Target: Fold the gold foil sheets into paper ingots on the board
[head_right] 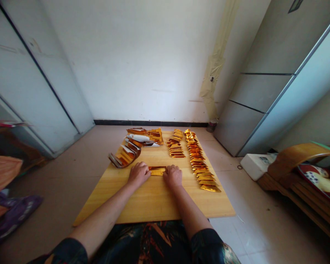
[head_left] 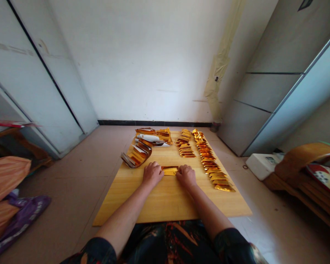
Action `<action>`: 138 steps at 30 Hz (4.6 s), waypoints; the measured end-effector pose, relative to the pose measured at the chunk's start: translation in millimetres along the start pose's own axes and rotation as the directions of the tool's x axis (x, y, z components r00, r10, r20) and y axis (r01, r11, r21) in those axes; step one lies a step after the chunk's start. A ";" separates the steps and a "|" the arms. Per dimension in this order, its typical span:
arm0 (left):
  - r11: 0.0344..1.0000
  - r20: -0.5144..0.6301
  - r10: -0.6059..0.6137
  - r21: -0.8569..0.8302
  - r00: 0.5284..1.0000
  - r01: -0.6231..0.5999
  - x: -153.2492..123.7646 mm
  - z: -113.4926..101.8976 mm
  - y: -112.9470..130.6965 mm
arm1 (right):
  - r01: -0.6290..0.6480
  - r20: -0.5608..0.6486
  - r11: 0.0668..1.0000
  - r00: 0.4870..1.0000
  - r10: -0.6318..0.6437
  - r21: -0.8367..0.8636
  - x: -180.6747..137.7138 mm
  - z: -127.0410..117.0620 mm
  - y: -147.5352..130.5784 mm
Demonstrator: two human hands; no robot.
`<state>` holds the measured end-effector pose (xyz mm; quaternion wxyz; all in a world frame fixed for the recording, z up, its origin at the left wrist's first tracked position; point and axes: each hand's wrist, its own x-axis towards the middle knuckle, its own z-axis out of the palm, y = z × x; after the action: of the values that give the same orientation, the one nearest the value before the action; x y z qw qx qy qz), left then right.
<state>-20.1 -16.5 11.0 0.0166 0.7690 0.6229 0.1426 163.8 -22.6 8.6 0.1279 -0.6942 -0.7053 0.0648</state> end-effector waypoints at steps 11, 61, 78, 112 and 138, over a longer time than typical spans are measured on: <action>0.999 -0.038 -0.034 0.010 0.999 0.034 -5.5 2.5 2.1 | 0.067 -0.075 0.997 0.995 -0.064 0.039 -6.1 6.2 3.6; 0.916 -0.134 0.390 -0.038 0.911 -0.398 -32.6 7.3 -21.0 | -0.182 0.240 0.983 0.955 0.172 0.021 7.8 -18.9 -42.3; 0.915 -0.142 0.389 -0.057 0.910 -0.400 -32.4 8.1 -21.7 | -0.241 0.213 0.963 0.954 0.211 0.124 12.9 -22.6 2.4; 0.936 -0.184 0.291 -0.146 0.939 -0.319 -19.5 7.8 -9.2 | 0.061 0.090 0.977 0.993 -0.081 0.203 3.3 -6.2 4.9; 0.905 -0.196 0.390 -0.099 0.900 -0.413 -32.2 2.6 -10.4 | 0.221 0.028 0.870 0.965 -0.260 0.441 -15.4 -14.8 28.9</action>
<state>-35.3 -44.8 0.0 -0.0135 0.8629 0.4384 0.2513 195.7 -38.4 13.6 0.2559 -0.5516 -0.7588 0.2335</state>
